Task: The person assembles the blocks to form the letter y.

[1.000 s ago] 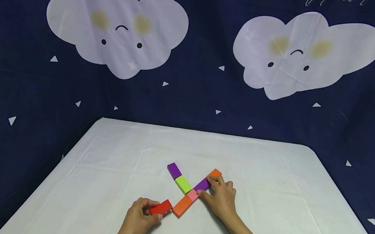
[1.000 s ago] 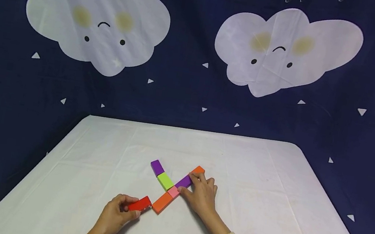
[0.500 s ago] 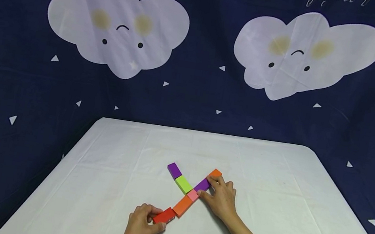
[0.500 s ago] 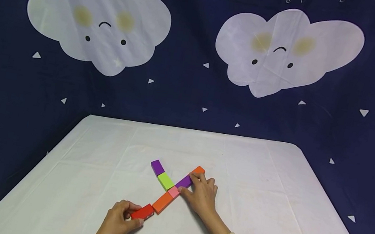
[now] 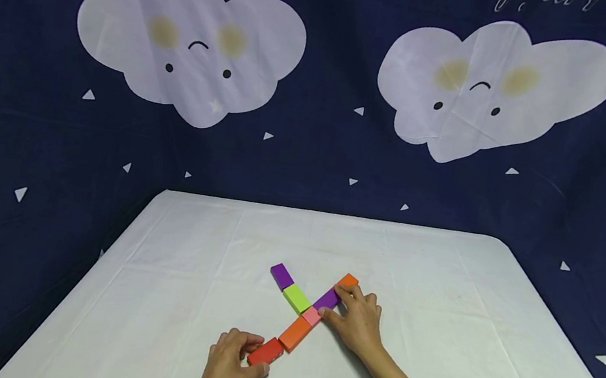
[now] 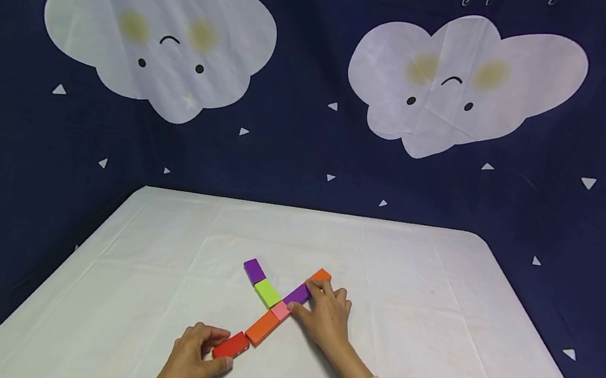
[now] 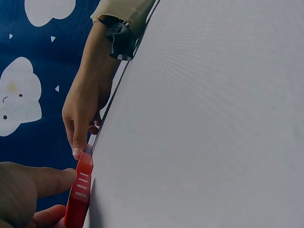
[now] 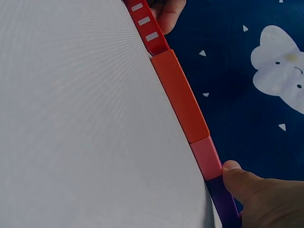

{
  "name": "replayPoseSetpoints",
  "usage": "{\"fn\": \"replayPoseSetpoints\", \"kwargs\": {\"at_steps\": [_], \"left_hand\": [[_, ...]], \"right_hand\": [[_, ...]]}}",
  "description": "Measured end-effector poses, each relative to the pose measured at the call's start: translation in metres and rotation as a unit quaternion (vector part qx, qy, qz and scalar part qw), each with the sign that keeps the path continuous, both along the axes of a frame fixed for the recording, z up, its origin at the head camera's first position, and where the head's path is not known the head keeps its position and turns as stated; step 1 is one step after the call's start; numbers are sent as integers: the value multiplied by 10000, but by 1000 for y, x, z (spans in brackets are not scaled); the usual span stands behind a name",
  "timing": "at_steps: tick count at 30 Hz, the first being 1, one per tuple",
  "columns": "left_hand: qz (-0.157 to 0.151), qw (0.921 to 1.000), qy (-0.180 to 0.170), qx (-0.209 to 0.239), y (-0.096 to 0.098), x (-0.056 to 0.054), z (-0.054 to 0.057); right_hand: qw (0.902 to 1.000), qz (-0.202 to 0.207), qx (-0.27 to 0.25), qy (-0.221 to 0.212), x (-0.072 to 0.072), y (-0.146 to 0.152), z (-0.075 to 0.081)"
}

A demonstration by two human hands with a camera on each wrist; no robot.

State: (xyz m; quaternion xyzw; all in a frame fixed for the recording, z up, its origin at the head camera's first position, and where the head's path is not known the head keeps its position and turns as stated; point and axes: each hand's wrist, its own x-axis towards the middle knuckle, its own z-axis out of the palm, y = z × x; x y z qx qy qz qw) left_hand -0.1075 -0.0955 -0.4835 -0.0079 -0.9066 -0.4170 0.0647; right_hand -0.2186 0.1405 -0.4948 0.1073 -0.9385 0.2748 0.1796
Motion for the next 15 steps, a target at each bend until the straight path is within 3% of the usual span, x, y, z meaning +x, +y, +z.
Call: {"fn": "replayPoseSetpoints", "kwargs": {"at_steps": [6, 15], "left_hand": [[-213, 9992, -225, 257, -5, 0, 4], [-914, 9948, -323, 321, -22, -9, 6]], "right_hand": [[10000, 1, -30, -9, 0, 0, 0], [10000, -2, -28, -5, 0, 0, -1]]}}
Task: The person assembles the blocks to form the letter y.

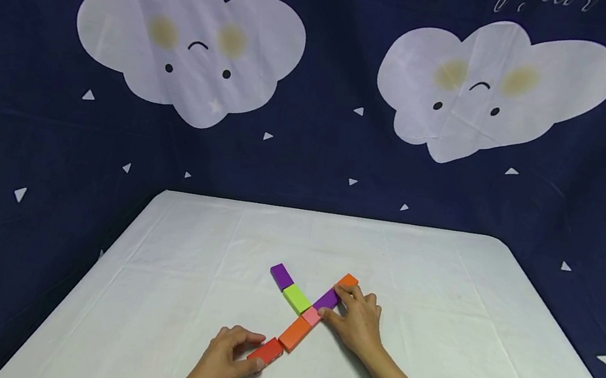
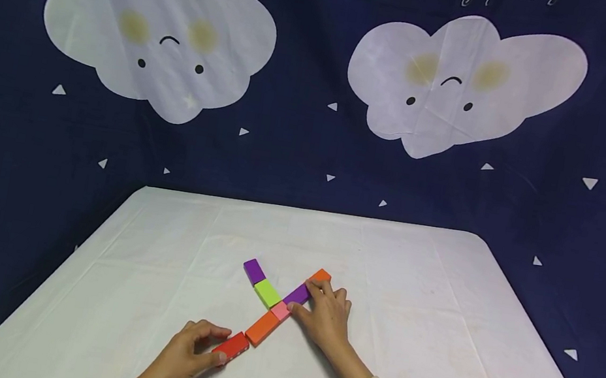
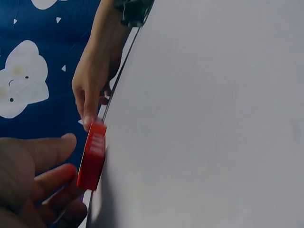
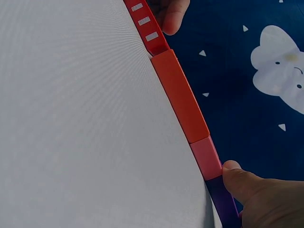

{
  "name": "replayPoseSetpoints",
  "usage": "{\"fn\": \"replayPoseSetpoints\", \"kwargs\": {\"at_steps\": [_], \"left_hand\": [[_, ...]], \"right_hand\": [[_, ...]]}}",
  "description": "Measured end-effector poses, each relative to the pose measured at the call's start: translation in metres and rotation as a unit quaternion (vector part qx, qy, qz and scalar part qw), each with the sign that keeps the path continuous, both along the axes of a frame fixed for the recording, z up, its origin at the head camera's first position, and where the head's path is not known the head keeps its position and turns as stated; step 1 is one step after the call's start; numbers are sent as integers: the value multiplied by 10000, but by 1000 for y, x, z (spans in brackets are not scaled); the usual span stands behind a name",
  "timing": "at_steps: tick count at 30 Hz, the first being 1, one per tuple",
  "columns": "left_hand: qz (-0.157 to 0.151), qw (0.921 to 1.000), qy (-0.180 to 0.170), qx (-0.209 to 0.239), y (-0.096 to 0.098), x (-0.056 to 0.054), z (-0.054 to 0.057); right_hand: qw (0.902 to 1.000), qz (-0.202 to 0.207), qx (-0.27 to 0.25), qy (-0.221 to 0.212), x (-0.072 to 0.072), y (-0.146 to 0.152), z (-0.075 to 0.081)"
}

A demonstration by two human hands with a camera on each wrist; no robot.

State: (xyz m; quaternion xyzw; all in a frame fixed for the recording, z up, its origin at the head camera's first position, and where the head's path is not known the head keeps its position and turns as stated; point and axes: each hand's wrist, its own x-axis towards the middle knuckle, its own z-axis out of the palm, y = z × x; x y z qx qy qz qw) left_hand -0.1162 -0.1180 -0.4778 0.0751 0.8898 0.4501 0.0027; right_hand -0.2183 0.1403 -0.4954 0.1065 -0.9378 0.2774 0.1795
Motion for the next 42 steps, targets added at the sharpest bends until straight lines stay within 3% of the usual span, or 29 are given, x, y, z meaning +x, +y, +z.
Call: {"fn": "replayPoseSetpoints", "kwargs": {"at_steps": [10, 20, 31, 42], "left_hand": [[-733, 9972, -115, 11, -12, -8, 4], [-1107, 9938, 132, -42, -17, -11, 2], [-1011, 9927, 597, -274, -13, -8, -3], [-604, 9928, 891, -533, -2, 0, -4]], "right_hand": [[10000, 3, 19, 22, -1, 0, -1], [10000, 8, 4, 5, 0, 0, -1], [9999, 31, 46, 116, -1, 1, -1], [9999, 40, 47, 87, -1, 1, -1]]}}
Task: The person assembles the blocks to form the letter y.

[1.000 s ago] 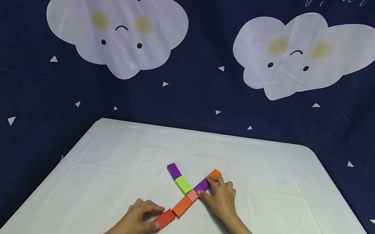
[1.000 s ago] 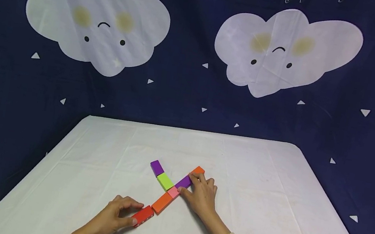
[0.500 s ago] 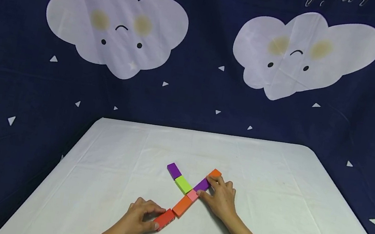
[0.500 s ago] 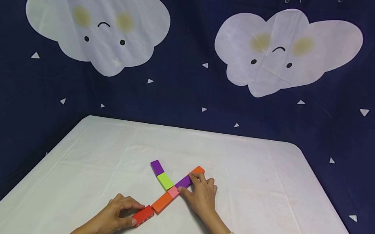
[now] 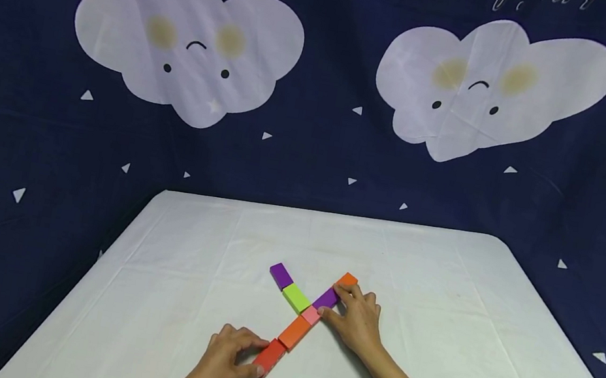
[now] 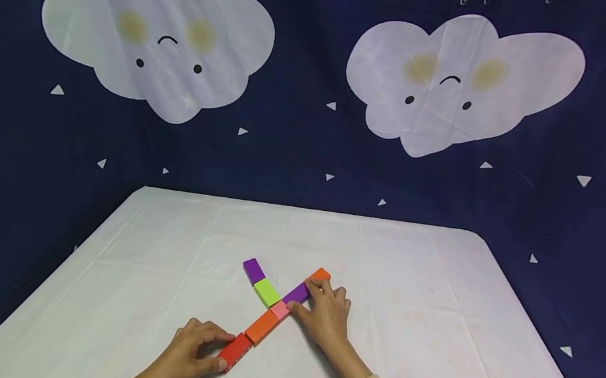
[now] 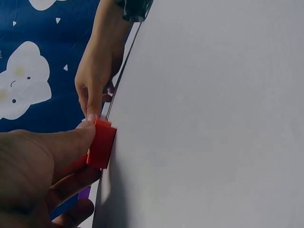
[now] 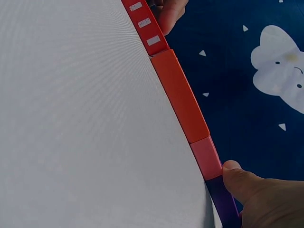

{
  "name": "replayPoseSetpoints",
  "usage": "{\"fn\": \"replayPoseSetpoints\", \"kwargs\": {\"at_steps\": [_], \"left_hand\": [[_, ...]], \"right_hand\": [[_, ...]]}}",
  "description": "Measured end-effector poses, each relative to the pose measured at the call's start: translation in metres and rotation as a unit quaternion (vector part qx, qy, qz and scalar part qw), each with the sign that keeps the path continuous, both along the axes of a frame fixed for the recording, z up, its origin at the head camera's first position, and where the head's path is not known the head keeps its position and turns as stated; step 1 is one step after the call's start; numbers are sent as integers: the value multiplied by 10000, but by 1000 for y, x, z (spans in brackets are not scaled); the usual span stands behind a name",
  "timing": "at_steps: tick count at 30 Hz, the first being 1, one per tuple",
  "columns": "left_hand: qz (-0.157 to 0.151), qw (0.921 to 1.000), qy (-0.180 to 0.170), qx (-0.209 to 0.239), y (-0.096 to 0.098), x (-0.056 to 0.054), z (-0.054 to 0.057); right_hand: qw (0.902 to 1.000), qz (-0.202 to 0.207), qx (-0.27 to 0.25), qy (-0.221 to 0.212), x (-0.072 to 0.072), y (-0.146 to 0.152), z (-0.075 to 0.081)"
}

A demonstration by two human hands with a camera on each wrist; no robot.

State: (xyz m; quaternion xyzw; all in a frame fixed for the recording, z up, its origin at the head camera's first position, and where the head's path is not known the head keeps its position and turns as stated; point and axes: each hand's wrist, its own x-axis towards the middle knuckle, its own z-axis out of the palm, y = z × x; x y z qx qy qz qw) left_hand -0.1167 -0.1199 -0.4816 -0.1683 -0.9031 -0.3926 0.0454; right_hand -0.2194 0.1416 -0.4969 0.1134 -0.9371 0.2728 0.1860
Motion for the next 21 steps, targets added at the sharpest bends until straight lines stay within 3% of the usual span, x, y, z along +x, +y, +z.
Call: {"fn": "replayPoseSetpoints", "kwargs": {"at_steps": [8, 21], "left_hand": [[156, 9993, 343, 36, 7, 6, -1], [232, 9990, 392, 27, 9, 7, -1]], "right_hand": [[10000, -2, -6, -14, 0, 0, -1], [10000, -27, -3, -46, 1, 0, 1]]}}
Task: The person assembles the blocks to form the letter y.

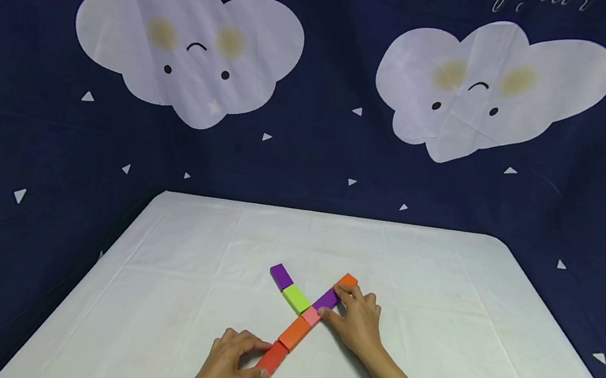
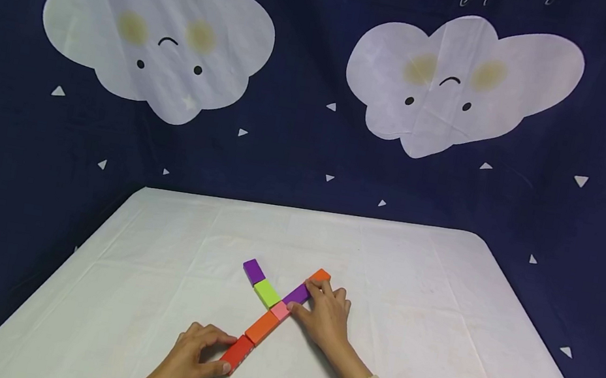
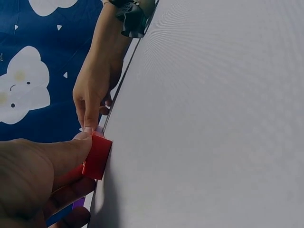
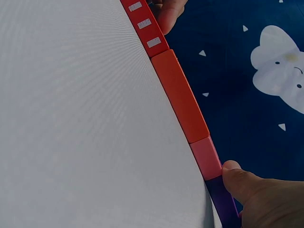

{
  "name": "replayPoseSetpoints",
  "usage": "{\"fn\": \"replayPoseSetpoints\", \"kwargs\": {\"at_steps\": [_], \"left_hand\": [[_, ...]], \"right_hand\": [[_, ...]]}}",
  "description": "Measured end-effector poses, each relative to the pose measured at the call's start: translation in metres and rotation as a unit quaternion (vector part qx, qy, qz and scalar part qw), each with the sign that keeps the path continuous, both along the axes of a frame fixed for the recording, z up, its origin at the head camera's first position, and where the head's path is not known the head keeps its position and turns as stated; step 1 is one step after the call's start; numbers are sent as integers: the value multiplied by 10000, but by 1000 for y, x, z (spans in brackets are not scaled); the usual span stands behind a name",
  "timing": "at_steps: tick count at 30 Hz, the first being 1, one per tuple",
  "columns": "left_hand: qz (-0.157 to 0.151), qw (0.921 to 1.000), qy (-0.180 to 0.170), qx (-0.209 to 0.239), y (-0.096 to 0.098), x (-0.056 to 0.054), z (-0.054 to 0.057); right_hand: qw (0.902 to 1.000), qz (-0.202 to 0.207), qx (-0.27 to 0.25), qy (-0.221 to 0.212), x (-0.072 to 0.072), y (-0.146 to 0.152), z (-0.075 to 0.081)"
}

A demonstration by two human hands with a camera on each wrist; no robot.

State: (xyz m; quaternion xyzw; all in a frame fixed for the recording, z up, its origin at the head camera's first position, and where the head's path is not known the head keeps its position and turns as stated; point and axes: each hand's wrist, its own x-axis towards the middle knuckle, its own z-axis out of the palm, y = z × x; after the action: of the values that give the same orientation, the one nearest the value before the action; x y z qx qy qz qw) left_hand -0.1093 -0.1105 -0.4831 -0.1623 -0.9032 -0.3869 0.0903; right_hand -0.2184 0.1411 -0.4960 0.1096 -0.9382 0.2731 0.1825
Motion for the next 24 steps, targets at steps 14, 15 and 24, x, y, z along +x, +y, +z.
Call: {"fn": "replayPoseSetpoints", "kwargs": {"at_steps": [14, 15, 24], "left_hand": [[-6, 10000, 38, 37, 0, 2, 2], [26, 10000, 54, 30, 0, 2, 2], [667, 9955, -502, 444, -5, -8, 16]], "right_hand": [[9999, -21, -21, -113, 2, 0, 0], [9999, -18, -22, -116, 2, 0, 0], [9998, -1, -142, -153, 3, 1, -1]]}}
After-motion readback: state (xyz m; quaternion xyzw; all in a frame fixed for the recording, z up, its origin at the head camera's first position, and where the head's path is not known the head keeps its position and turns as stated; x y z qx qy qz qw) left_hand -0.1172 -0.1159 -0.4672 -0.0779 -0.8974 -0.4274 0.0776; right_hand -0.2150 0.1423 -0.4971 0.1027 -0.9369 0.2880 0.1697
